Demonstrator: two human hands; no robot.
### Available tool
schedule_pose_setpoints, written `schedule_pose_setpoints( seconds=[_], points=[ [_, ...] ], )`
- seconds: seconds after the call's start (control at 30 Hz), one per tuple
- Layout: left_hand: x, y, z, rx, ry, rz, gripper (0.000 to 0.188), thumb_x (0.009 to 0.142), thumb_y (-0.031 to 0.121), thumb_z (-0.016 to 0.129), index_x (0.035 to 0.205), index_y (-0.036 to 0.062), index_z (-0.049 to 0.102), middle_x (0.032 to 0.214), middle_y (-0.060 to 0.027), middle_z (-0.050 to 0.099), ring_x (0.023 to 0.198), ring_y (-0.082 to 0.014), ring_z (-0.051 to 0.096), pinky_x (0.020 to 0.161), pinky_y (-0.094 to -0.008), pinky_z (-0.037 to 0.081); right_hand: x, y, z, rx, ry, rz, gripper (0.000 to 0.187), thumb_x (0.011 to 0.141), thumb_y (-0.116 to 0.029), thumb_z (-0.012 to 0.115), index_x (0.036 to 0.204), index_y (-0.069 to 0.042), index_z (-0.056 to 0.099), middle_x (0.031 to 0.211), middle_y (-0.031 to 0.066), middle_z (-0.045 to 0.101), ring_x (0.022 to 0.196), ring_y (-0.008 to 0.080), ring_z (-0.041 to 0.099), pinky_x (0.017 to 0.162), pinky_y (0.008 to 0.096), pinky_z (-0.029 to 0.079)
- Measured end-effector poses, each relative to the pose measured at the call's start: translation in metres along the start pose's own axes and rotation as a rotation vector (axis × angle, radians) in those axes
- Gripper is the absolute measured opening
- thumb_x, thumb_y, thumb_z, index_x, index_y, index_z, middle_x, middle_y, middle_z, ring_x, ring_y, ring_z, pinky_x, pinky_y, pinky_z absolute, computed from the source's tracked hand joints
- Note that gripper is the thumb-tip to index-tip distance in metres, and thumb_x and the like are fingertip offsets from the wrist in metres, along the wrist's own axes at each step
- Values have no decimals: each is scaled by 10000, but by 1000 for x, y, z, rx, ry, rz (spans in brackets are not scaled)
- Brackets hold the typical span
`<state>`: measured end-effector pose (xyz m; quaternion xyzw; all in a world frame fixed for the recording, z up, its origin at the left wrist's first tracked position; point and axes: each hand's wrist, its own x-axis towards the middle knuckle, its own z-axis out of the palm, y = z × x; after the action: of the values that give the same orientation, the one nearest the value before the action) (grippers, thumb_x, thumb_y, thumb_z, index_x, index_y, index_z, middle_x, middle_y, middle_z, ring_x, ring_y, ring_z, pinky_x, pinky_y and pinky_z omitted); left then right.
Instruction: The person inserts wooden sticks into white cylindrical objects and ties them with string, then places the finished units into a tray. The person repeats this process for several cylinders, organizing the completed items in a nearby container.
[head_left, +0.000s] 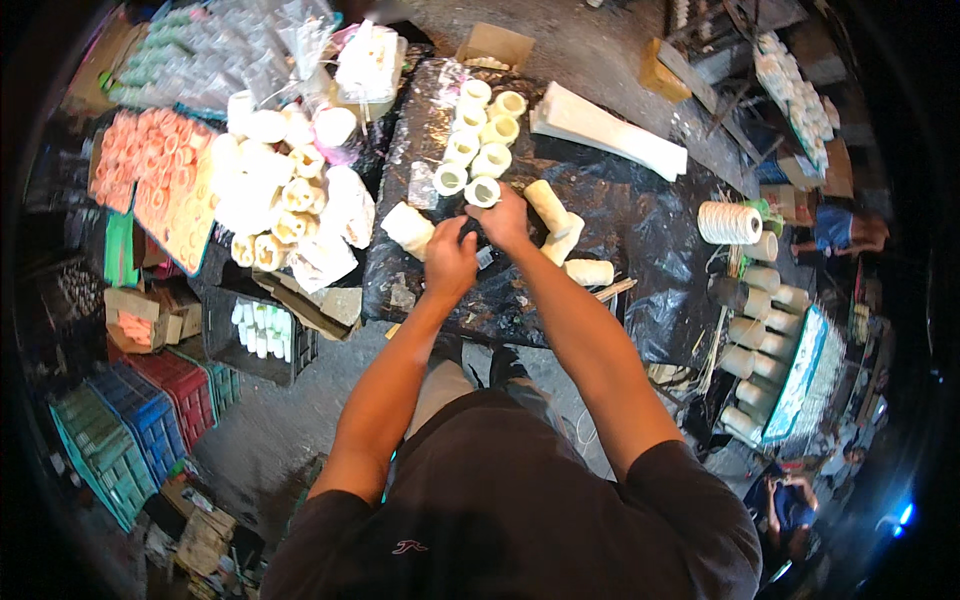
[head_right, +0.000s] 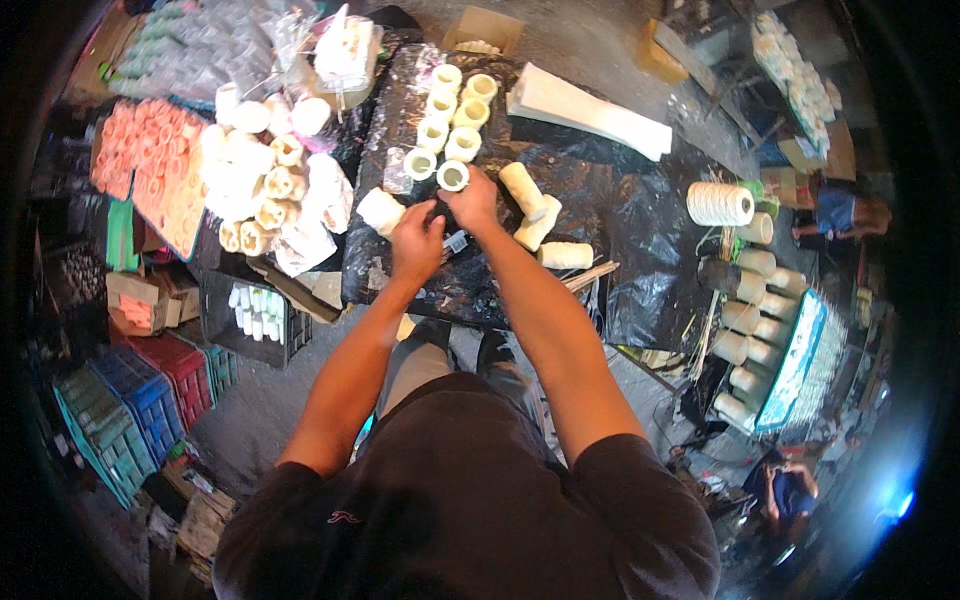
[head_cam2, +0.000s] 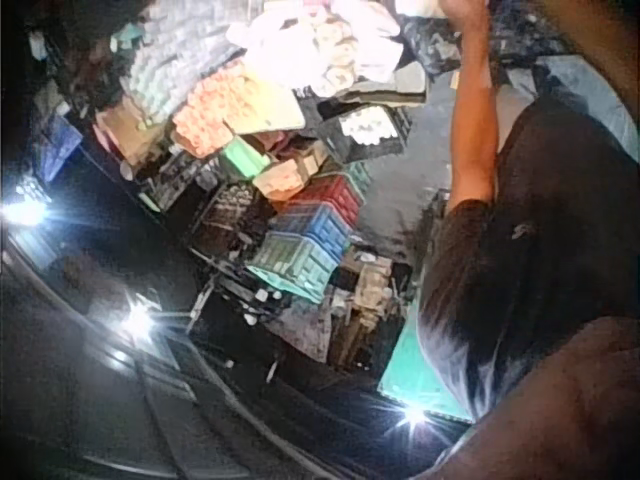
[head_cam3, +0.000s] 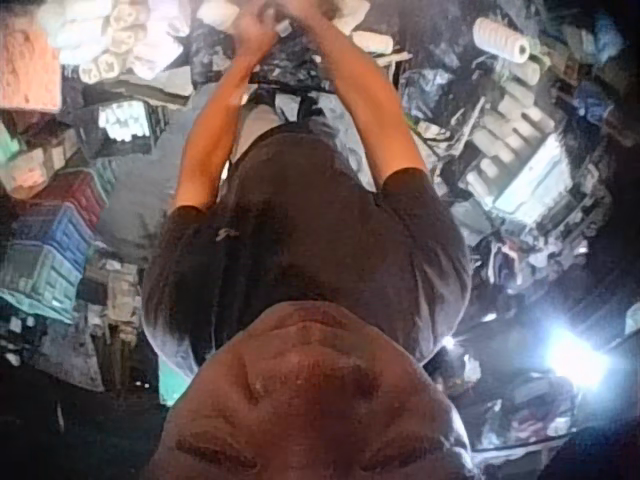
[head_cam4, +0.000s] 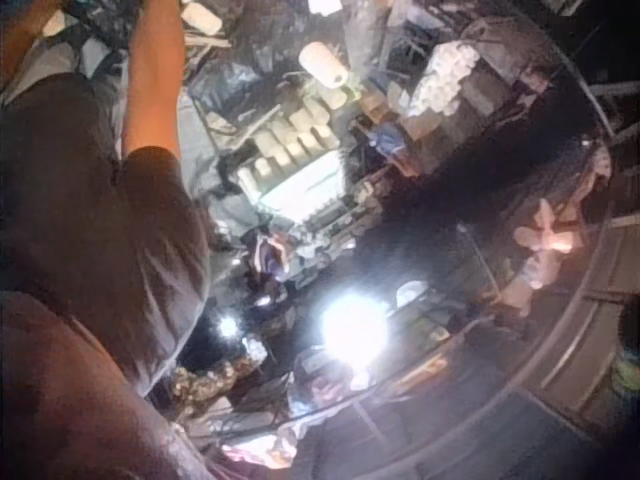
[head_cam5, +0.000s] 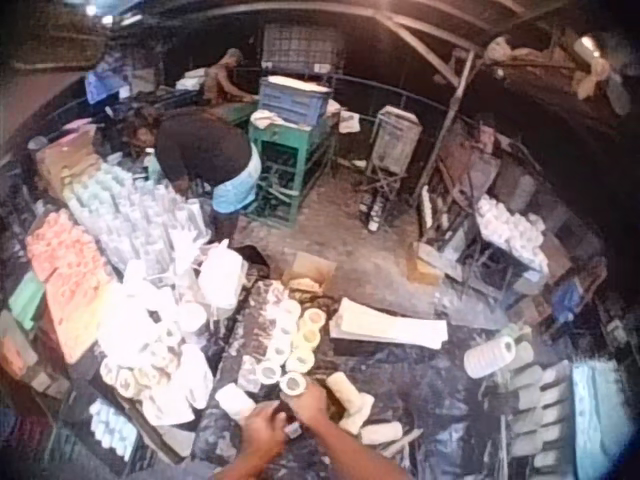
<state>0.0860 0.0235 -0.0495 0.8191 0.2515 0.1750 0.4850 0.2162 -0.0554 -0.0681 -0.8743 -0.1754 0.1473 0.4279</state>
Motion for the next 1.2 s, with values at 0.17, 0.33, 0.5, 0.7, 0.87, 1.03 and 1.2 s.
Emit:
schedule_pose_setpoints(
  seconds=[0.17, 0.33, 0.5, 0.7, 0.87, 1.03, 1.2],
  points=[
    [-19, 0, -42, 398, 99, 191, 323, 838, 133, 728, 1126, 2, 661, 1074, -198, 607, 1009, -403, 581, 881, -502, 477, -10, 20, 8, 34, 64, 65, 518, 666, -199, 917, 1100, -26, 692, 998, 178, 733, 963, 366, 705, 895, 453, 548],
    [-19, -15, -53, 515, 48, 183, 323, 851, 154, 717, 1122, -7, 652, 1092, -218, 602, 1015, -405, 582, 872, -507, 475, -46, 21, -38, 60, 10, 140, 433, 774, -192, 821, 1149, -21, 687, 1056, 164, 693, 922, 294, 688, 832, 441, 557],
    [-20, -15, -54, 596, -67, 185, 341, 858, 163, 712, 1143, -14, 653, 1116, -218, 610, 1027, -406, 585, 874, -507, 476, -64, 29, -109, -645, 292, -167, 387, 772, -303, 789, 1043, -40, 702, 994, 147, 639, 956, 346, 613, 785, 501, 485],
    [-46, 38, -17, 424, -234, 429, 523, 806, 129, 754, 1291, 4, 605, 1248, -215, 587, 1155, -411, 565, 957, -501, 457, -72, 39, -125, -664, 329, -265, 356, 782, -255, 748, 1036, -25, 651, 961, 147, 641, 889, 342, 624, 721, 497, 484],
    [-70, 94, 23, 338, -317, 624, 648, 743, 92, 800, 1335, -3, 553, 1361, -210, 567, 1295, -409, 525, 1068, -545, 393, -170, -5, -151, -83, -25, -55, 288, 854, -151, 717, 1072, 26, 652, 1000, 151, 670, 904, 268, 678, 725, 405, 564],
    [-109, 65, 52, 103, -357, 168, 416, 775, 92, 802, 1152, 35, 636, 1063, -159, 697, 985, -388, 670, 852, -449, 533, -182, 78, -179, 517, 128, 565, 154, 876, -105, 729, 997, -15, 761, 773, 60, 721, 666, 127, 667, 652, 288, 556],
    [-108, 93, 45, 20, -365, 179, 282, 779, 84, 804, 1036, 35, 700, 986, -155, 730, 898, -370, 710, 805, -413, 564, -122, 195, -204, -285, 299, 700, 305, 840, -302, 767, 922, -9, 786, 925, 214, 760, 841, 374, 744, 788, 456, 587]
  ],
)
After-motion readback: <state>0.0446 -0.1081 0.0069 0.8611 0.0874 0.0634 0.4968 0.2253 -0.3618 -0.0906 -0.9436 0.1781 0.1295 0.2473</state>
